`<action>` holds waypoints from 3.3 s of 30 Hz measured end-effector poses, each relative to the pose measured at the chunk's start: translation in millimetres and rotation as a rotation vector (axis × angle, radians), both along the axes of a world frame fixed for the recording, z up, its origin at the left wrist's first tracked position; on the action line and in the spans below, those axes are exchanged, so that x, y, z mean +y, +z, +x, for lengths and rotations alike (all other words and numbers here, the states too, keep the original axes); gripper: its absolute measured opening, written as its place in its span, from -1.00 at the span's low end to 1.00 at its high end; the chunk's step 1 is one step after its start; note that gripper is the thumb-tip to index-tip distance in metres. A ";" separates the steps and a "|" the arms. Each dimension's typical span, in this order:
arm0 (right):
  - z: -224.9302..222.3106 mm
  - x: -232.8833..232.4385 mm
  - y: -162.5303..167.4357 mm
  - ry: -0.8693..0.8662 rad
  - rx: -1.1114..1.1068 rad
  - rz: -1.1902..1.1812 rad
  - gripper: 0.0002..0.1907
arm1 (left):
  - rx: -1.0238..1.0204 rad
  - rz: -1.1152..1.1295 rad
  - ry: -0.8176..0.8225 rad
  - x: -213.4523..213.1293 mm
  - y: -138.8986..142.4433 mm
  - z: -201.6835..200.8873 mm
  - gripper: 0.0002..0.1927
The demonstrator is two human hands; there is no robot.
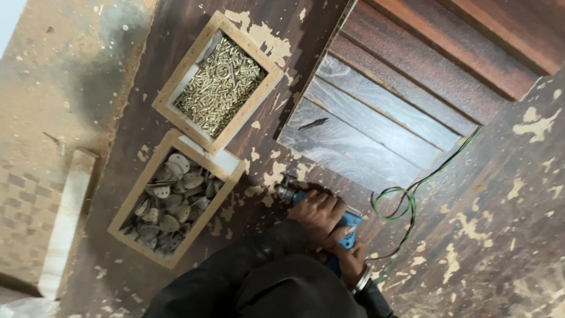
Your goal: The person handles a blue corded electric drill at a workbench, repeatedly loosening the chuck to fit and change drill bits and picking small metal fittings from trays. They briefly walk across the workshop and return to continue fitting the bit and handling the metal parts.
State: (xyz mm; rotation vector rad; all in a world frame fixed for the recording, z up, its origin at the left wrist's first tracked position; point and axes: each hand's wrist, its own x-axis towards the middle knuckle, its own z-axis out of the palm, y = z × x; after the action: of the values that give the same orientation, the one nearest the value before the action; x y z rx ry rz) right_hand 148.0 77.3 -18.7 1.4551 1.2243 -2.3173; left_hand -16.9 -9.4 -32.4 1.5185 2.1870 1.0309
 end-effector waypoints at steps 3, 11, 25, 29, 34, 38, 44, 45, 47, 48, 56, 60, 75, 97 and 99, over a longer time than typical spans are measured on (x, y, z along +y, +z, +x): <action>-2.1 0.0 1.6 -0.012 0.004 -0.021 -0.88 | 0.007 -0.028 -0.012 0.2 5.4 -2.8 -0.43; -8.0 -5.9 3.1 0.031 0.022 0.154 -0.89 | -0.068 -0.042 -0.017 -3.4 19.9 -9.0 -0.46; -13.9 -13.2 12.4 0.027 -0.019 0.207 -0.84 | 0.001 -0.068 0.011 -8.1 9.6 1.1 -0.51; -26.1 -5.7 8.4 0.131 0.014 0.528 -0.81 | -0.012 -0.069 -0.069 -5.3 15.0 -8.6 -0.45; -59.2 13.9 7.3 0.140 0.056 0.610 -0.84 | 0.004 0.063 -0.082 28.1 6.5 -34.9 -0.42; -63.5 9.4 13.1 0.124 0.061 0.633 -0.81 | 0.397 0.477 0.156 35.8 3.7 -43.2 -0.50; -63.8 -3.0 26.7 0.076 0.118 0.436 -0.76 | 0.086 0.131 -0.177 4.5 25.4 -25.8 -0.38; -53.9 -4.5 19.8 0.048 0.174 0.348 -0.75 | 0.035 0.076 -0.119 6.4 23.6 -28.8 -0.39; -51.0 -5.1 22.8 -0.013 0.221 0.300 -0.76 | 0.045 0.000 -0.071 8.9 23.4 -35.9 -0.41; -53.5 -4.3 27.1 -0.044 0.186 0.225 -0.77 | 0.056 -0.017 -0.085 9.6 24.0 -37.3 -0.41; -56.4 -21.1 55.2 -0.167 -0.114 -0.031 -0.75 | -0.021 -0.053 -0.070 -3.1 30.2 -24.3 -0.48; -46.5 -21.7 32.4 -0.092 -0.016 0.252 -0.79 | -0.025 -0.074 -0.099 0.4 27.2 -26.9 -0.50; -45.0 -12.8 22.7 -0.177 0.068 0.091 -0.77 | 0.121 0.060 -0.098 12.0 24.1 -32.0 -0.47; -27.3 28.4 -0.2 -0.043 0.011 -0.147 -0.76 | -0.192 0.018 0.328 -82.9 34.4 -2.1 -0.76; -23.3 31.3 -2.4 -0.063 0.060 -0.270 -0.73 | -0.446 0.043 0.602 -91.9 36.0 4.5 -0.74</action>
State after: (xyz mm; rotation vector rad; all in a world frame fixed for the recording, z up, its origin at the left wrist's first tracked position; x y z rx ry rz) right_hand 124.6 108.5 -21.1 1.3575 0.8466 -2.4678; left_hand -12.3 -101.4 3.6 0.5423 2.3197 1.4256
